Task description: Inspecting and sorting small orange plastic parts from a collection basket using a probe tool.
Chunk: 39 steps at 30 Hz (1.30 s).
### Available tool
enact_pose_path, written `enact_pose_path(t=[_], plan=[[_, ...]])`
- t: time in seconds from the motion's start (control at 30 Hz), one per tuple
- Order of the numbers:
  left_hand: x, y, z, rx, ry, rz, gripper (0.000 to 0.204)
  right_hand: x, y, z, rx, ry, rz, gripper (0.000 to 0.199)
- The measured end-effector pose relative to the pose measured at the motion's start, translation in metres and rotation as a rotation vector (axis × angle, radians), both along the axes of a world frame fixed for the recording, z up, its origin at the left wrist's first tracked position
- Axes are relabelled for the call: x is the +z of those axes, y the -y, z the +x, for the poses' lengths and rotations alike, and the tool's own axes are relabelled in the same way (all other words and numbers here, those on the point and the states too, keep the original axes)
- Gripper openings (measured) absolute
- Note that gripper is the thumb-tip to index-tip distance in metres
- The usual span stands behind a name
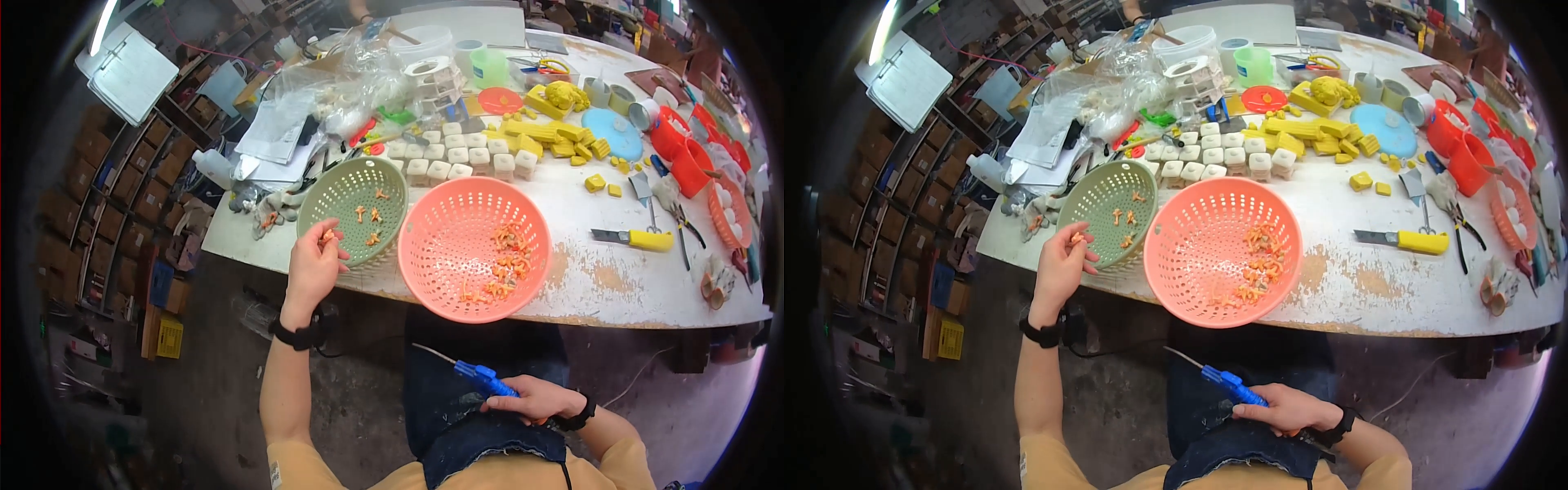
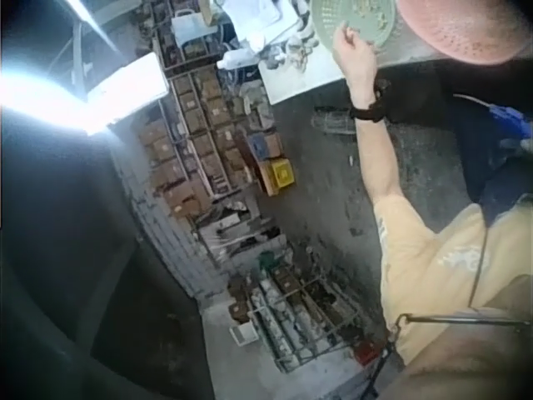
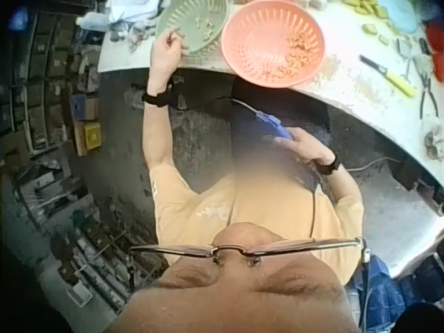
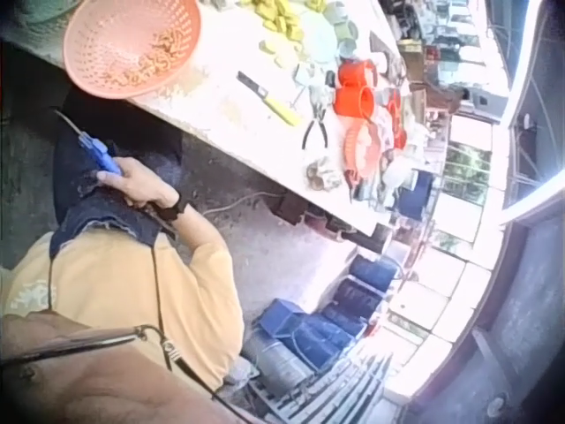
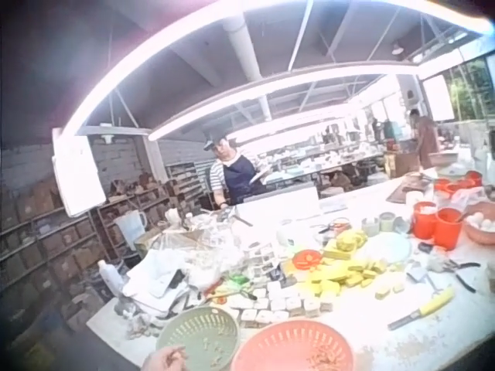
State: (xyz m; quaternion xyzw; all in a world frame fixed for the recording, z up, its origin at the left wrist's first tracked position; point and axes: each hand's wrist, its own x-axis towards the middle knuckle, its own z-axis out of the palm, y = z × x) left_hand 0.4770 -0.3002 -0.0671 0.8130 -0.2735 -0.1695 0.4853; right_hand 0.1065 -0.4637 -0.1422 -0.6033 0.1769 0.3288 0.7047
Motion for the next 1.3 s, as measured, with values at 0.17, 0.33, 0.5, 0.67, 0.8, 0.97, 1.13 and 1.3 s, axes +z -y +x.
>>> enact_pose_path(t=[0.17,0.33,0.5,0.67,0.8,0.97,1.13,1.3], plan=[[-0.018,0.019,0.020,-0.031,0.611,0.074,0.054,-0.002,0.000,-0.011,-0.009,0.007,0.000,0.045],[0.029,0.073,-0.078,-0.566,0.342,0.153,0.039,-0.012,0.006,-0.018,-0.023,0.039,-0.073,0.045],[-0.001,0.112,-0.098,-0.869,0.464,0.551,0.037,-0.004,0.004,-0.013,0.015,0.033,-0.091,0.045],[-0.016,0.139,-0.102,-0.991,0.443,0.737,0.035,-0.008,0.005,-0.018,-0.002,0.026,-0.094,0.045],[-0.024,0.151,-0.104,-1.024,0.431,0.754,0.023,-0.012,0.007,-0.020,0.000,0.038,-0.109,0.045],[-0.036,0.160,-0.103,-1.038,0.465,0.805,0.016,-0.008,0.010,-0.018,0.005,0.029,-0.126,0.045],[-0.016,0.159,-0.095,-0.947,0.408,0.646,0.014,-0.007,0.010,-0.021,0.010,0.030,-0.134,0.046],[0.043,0.132,-0.079,-0.701,-0.397,0.422,0.010,-0.006,0.010,-0.024,-0.015,-0.008,-0.121,0.045]])
